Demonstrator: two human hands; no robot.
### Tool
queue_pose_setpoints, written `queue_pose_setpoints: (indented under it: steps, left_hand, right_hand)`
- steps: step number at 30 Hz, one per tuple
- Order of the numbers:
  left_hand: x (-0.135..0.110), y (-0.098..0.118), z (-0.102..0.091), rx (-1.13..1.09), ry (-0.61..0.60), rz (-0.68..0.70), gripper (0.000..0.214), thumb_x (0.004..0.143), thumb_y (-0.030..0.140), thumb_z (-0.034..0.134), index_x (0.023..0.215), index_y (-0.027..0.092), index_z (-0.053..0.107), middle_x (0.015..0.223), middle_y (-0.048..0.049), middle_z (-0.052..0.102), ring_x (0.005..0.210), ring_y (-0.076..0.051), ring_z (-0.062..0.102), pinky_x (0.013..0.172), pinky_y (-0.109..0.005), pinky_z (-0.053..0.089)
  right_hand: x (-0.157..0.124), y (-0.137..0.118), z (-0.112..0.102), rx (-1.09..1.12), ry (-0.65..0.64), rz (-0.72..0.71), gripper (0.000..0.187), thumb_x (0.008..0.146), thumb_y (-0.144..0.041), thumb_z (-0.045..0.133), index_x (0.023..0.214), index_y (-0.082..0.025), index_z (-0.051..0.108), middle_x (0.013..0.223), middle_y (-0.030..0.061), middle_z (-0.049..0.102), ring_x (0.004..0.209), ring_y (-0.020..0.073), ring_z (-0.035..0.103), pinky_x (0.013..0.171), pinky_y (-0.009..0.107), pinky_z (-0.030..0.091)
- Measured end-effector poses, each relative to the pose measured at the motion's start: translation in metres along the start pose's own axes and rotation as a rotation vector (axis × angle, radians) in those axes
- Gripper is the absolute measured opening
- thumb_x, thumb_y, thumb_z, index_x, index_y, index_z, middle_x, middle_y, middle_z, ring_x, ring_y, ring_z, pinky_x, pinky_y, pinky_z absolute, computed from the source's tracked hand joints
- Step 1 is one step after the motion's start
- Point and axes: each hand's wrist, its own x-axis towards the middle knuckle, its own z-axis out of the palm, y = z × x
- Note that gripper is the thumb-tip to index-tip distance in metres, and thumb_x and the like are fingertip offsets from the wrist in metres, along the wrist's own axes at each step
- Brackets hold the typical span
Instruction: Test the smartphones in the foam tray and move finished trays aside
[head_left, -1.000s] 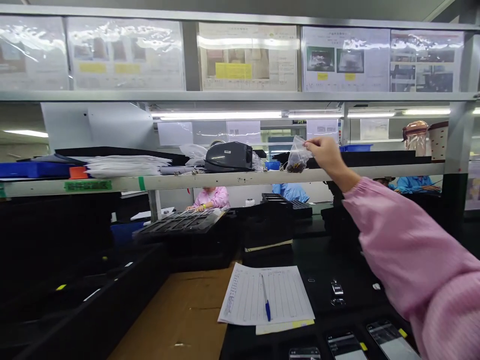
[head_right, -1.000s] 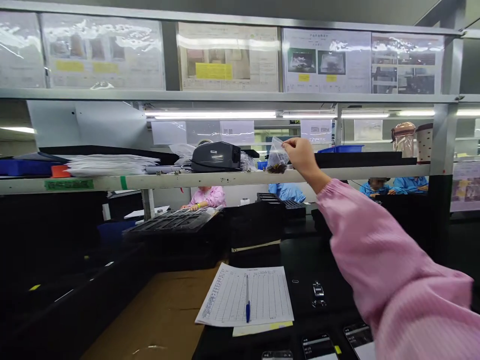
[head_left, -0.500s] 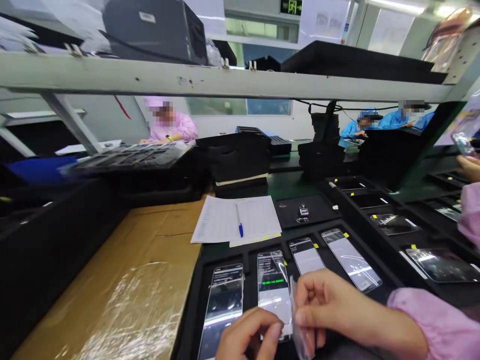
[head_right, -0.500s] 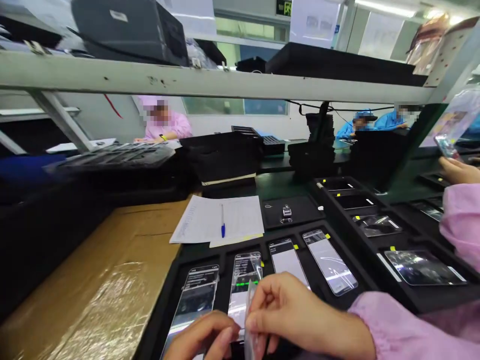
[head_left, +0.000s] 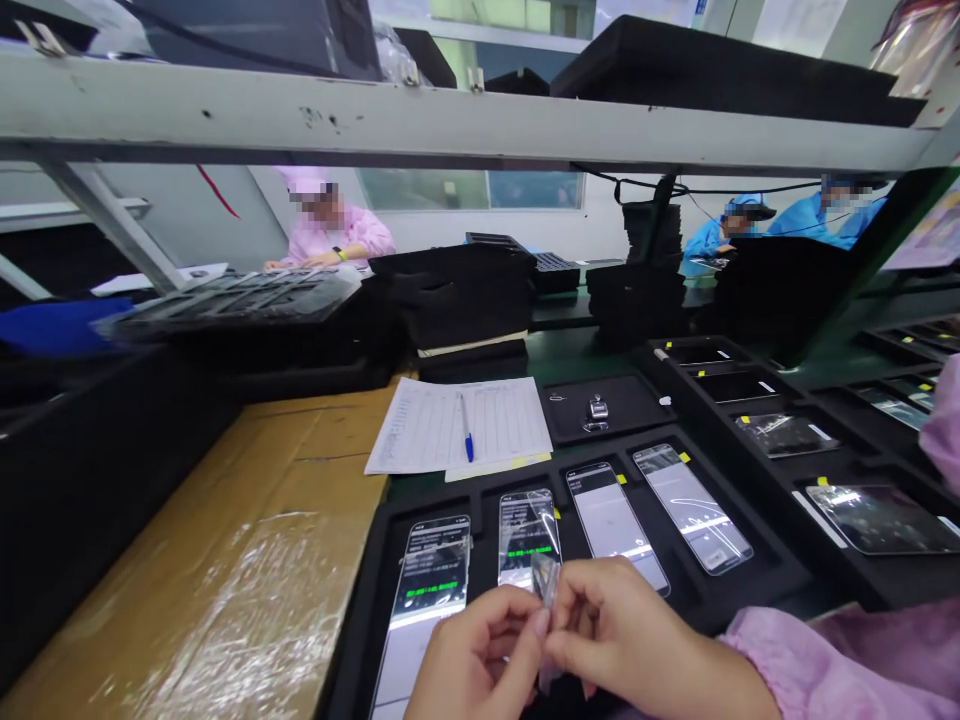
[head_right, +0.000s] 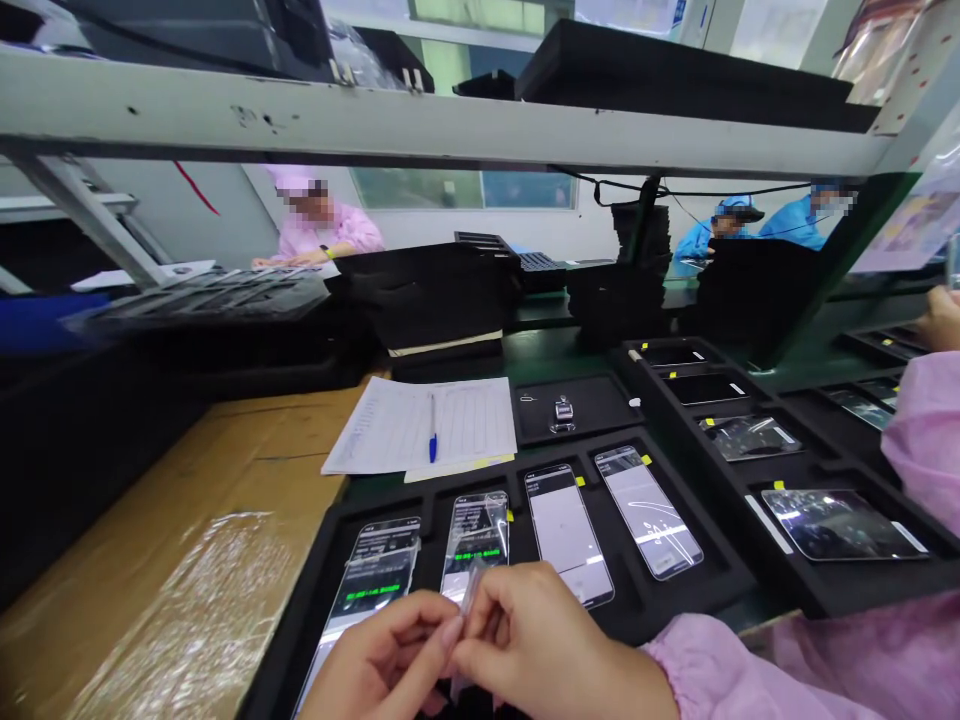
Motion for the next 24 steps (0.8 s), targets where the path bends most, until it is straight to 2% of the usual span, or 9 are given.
queue_pose_setpoints:
  steps: [5,11,17,21,24]
  left_hand:
    - [0.0053,0.0063,-0.0015,0.028,0.063,-0.007,0.024,0.078,0.040,0.058,0.074,0.017,0.059,0.064,-0.0014,0.059,0.056,-0.012,0.055,0.047,-0.020,0.047]
    - [0.0053,0.0082,-0.0006,-0.035,0.093,-0.021,0.025,0.079,0.042,0.056,0.075,0.017,0.056,0.063,-0.0004,0.057,0.055,-0.012,0.056,0.047,-0.021,0.049]
    - [0.0022,0.0009,0.0011,0.016,0.079,0.043,0.020,0.084,0.037,0.055,0.081,0.018,0.058,0.069,-0.0007,0.060,0.059,-0.011,0.058,0.049,-0.020,0.049]
    - [0.0008,0.0022,0.0023,0.014,0.160,0.059,0.019,0.084,0.036,0.059,0.091,0.019,0.060,0.086,-0.0040,0.067,0.068,-0.014,0.065,0.054,-0.021,0.051]
    - [0.0001,0.0062,0.0022,0.059,0.147,0.083,0.016,0.083,0.033,0.058,0.084,0.018,0.064,0.081,-0.0038,0.069,0.068,-0.013,0.067,0.059,-0.021,0.054]
  right_hand:
    - [-0.0013,-0.0020,-0.0037,0.087,0.016,0.026,0.018,0.074,-0.024,0.070,0.073,-0.014,0.055,0.059,-0.0030,0.058,0.048,0.0063,0.056,0.041,0.012,0.037]
    - [-0.0041,-0.0069,-0.0066,0.145,-0.070,0.074,0.016,0.083,-0.029,0.062,0.086,-0.014,0.056,0.075,0.0011,0.064,0.061,0.0097,0.064,0.041,0.011,0.041]
    - [-0.0020,-0.0067,-0.0039,0.087,-0.025,0.034,0.015,0.079,-0.026,0.062,0.076,-0.014,0.052,0.062,-0.0021,0.057,0.048,0.0062,0.054,0.040,0.013,0.037]
    - [-0.0014,-0.0057,-0.0021,0.015,0.025,-0.038,0.011,0.078,-0.023,0.059,0.073,-0.015,0.052,0.059,-0.0029,0.055,0.049,0.0049,0.049,0.045,0.014,0.036]
    - [-0.0016,-0.0073,-0.0003,-0.067,0.050,-0.062,0.009,0.076,-0.020,0.058,0.071,-0.016,0.052,0.058,-0.0028,0.054,0.050,0.0055,0.048,0.045,0.015,0.034]
